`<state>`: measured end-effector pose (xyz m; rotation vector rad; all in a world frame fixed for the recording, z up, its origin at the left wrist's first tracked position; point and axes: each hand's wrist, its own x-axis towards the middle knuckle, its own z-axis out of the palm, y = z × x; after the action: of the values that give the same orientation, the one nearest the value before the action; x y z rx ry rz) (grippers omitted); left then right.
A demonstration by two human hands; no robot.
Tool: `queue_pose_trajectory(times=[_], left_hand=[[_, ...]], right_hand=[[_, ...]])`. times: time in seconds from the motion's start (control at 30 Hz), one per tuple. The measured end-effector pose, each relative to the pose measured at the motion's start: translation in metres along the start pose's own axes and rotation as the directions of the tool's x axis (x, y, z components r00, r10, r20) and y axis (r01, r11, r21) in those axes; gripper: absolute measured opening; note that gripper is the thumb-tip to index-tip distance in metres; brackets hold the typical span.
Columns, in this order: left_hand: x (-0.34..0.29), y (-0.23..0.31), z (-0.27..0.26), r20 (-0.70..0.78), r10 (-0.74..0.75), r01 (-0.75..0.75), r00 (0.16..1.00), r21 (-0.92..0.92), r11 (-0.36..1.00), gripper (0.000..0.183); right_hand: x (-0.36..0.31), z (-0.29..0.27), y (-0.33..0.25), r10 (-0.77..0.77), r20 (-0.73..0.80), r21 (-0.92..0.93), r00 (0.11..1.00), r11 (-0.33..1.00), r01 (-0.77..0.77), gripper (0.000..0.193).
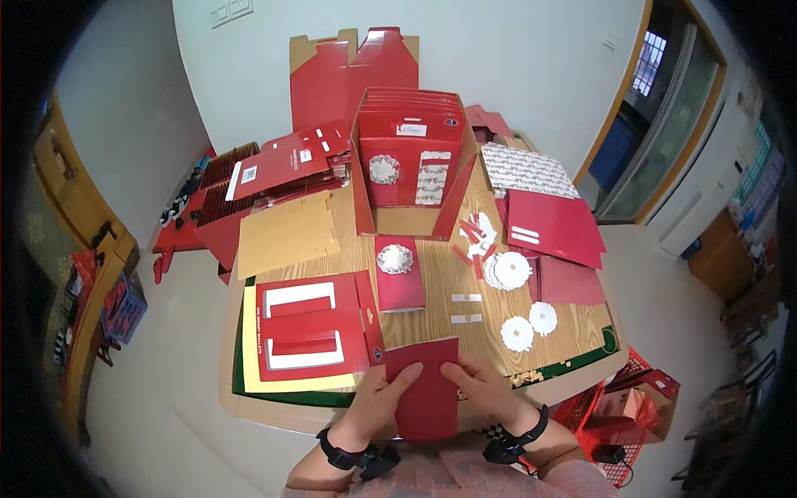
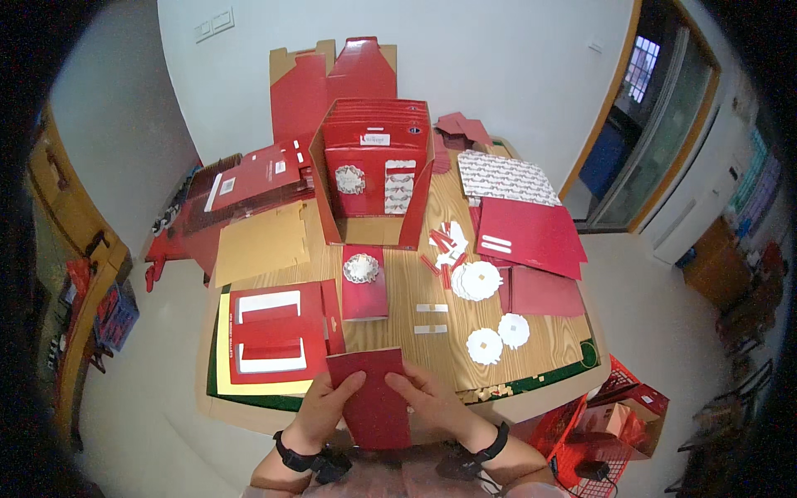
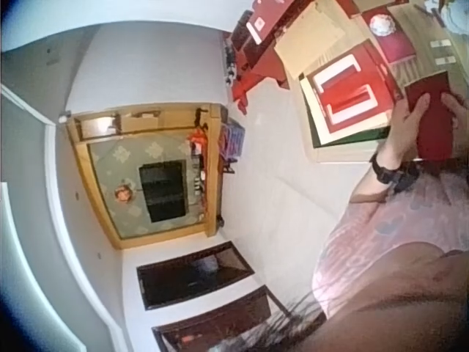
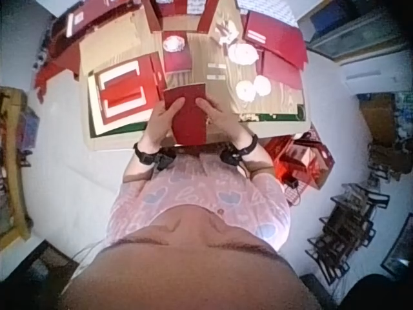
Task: Assembling red gift cards by attaching decorative lace circles and ribbons.
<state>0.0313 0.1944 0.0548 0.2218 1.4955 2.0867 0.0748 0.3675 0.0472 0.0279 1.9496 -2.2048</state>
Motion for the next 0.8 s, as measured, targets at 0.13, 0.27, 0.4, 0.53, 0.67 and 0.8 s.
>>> queue_pose_trajectory(times=[0.13,0.27,0.4,0.53,0.67,0.8], left_hand=[[-0.001,-0.001,0.0,0.13,-0.044,0.035,0.991,0.071,0.997,0.028],[-0.005,0.0,-0.006,0.295,-0.26,0.155,0.919,0.335,0.929,0.031],[-0.006,-0.014,-0.013,0.263,-0.183,0.049,0.947,0.446,0.894,0.031],[-0.005,-0.015,-0.015,0.183,-0.09,0.011,0.979,0.395,0.919,0.029],[-0.004,-0.014,-0.012,0.133,-0.081,0.035,0.988,0.313,0.949,0.024],[0.0,-0.019,-0.016,-0.016,0.04,-0.034,0.999,0.292,0.956,0.02]], right_hand=[[0.001,-0.005,0.004,0.13,-0.126,0.125,0.983,0.985,-0.115,0.03],[0.001,-0.005,-0.007,-0.02,-0.241,0.222,0.97,0.972,0.075,0.029],[0.002,-0.01,-0.011,-0.027,-0.151,0.167,0.988,0.985,0.052,0.03],[-0.003,-0.019,-0.005,0.063,-0.004,0.083,0.998,0.995,-0.062,0.031],[-0.008,-0.021,0.007,0.107,-0.043,0.043,0.993,0.994,-0.105,0.03],[-0.014,-0.009,0.018,0.08,-0.047,0.1,0.996,0.992,-0.075,0.028]])
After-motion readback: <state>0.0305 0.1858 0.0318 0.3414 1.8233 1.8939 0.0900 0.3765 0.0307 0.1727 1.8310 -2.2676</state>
